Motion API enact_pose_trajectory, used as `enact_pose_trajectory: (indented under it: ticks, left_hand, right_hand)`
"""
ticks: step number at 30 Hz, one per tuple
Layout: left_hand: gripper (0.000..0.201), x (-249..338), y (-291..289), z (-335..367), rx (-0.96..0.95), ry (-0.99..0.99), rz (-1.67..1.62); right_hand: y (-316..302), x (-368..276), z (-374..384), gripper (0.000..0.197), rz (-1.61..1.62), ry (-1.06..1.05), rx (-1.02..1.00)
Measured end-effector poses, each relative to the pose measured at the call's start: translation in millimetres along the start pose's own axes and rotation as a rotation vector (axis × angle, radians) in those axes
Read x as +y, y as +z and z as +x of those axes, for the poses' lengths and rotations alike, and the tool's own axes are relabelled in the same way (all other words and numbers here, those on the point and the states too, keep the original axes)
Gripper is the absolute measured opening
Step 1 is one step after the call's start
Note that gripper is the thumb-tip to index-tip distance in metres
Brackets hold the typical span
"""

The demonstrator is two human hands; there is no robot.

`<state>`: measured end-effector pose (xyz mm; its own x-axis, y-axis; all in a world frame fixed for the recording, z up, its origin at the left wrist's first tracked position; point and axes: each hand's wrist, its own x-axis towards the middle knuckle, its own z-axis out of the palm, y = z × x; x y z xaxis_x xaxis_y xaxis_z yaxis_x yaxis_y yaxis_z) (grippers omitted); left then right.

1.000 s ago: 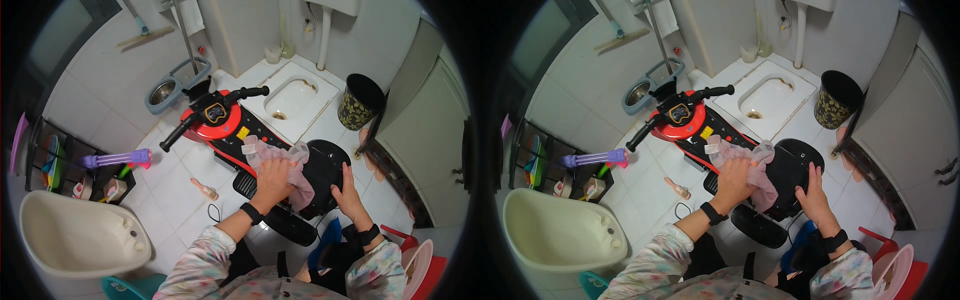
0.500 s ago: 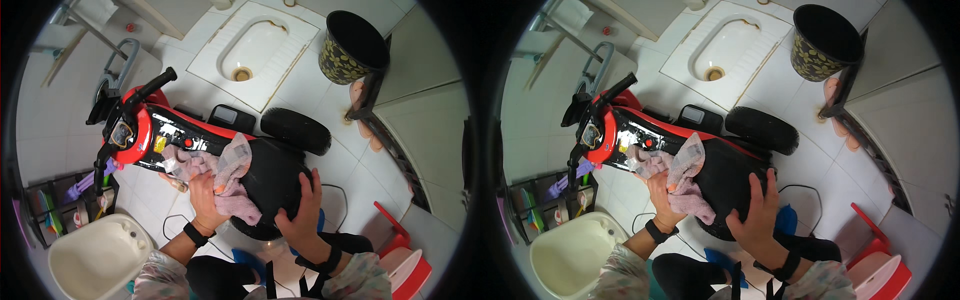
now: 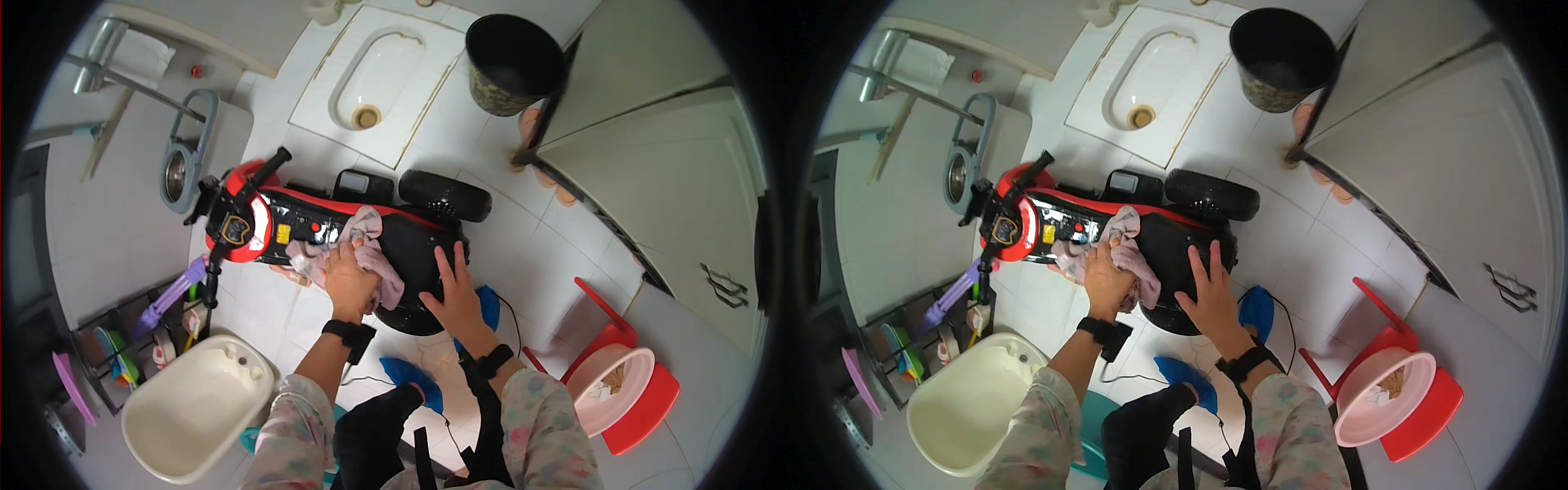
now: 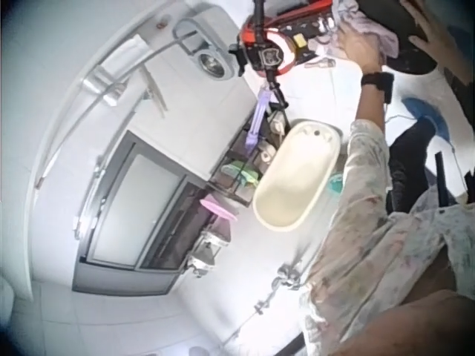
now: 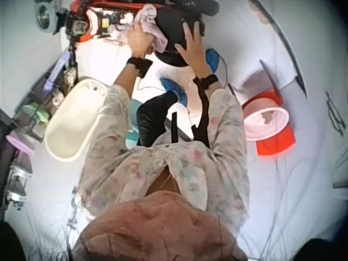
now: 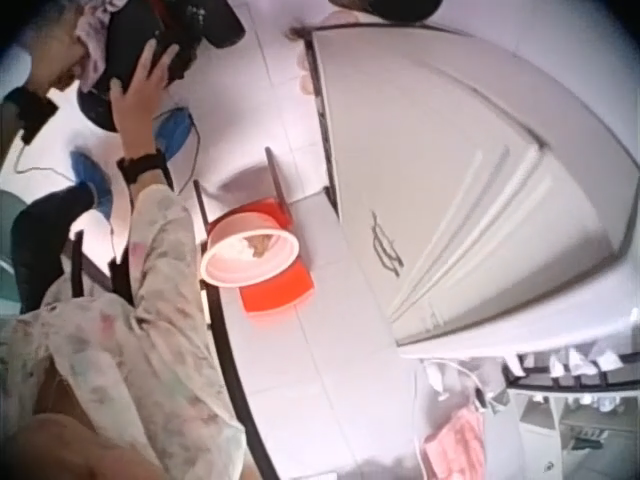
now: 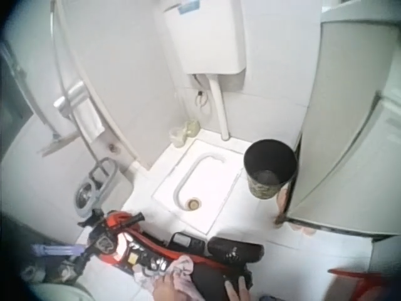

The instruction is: Cleaning and wiping a toy motorcycle in a bathroom environment.

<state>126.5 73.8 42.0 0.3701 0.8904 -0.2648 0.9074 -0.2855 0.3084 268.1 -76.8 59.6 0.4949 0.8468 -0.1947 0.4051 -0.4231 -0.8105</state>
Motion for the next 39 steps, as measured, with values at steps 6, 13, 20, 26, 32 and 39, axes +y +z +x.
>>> enact_pose_trajectory:
  ticks: [6, 13, 20, 26, 32, 39]
  left_hand:
    - [0.083, 7.0, -0.3, -14.6, -0.241, -0.033, -0.381]
    - [0.072, -6.5, -60.7, -62.9, -0.319, -0.146, -0.243]
    - [0.058, -106.2, -122.9, -67.2, -0.592, -0.115, -0.139]
    - [0.054, -78.0, -168.8, -63.0, -0.676, -0.086, -0.101]
    - [0.053, -54.2, -200.6, -60.2, -0.739, 0.001, 0.068]
    - [0.045, 31.6, -174.7, -107.7, -0.769, 0.251, 0.012]
  right_hand:
    - [-72.4, -12.3, -50.4, 0.043, -0.082, 0.251, -0.327]
    - [-139.8, -24.3, -145.3, 0.034, -0.165, 0.358, -0.332]
    - [-158.3, -65.6, -260.1, 0.036, -0.088, 0.452, -0.132]
    - [-162.7, -130.1, -417.1, 0.043, -0.052, 0.826, 0.127]
    - [-114.2, -189.4, -555.9, 0.043, 0.043, 1.179, 0.229]
    - [-25.5, -211.2, -701.4, 0.043, 0.319, 1.468, 0.483]
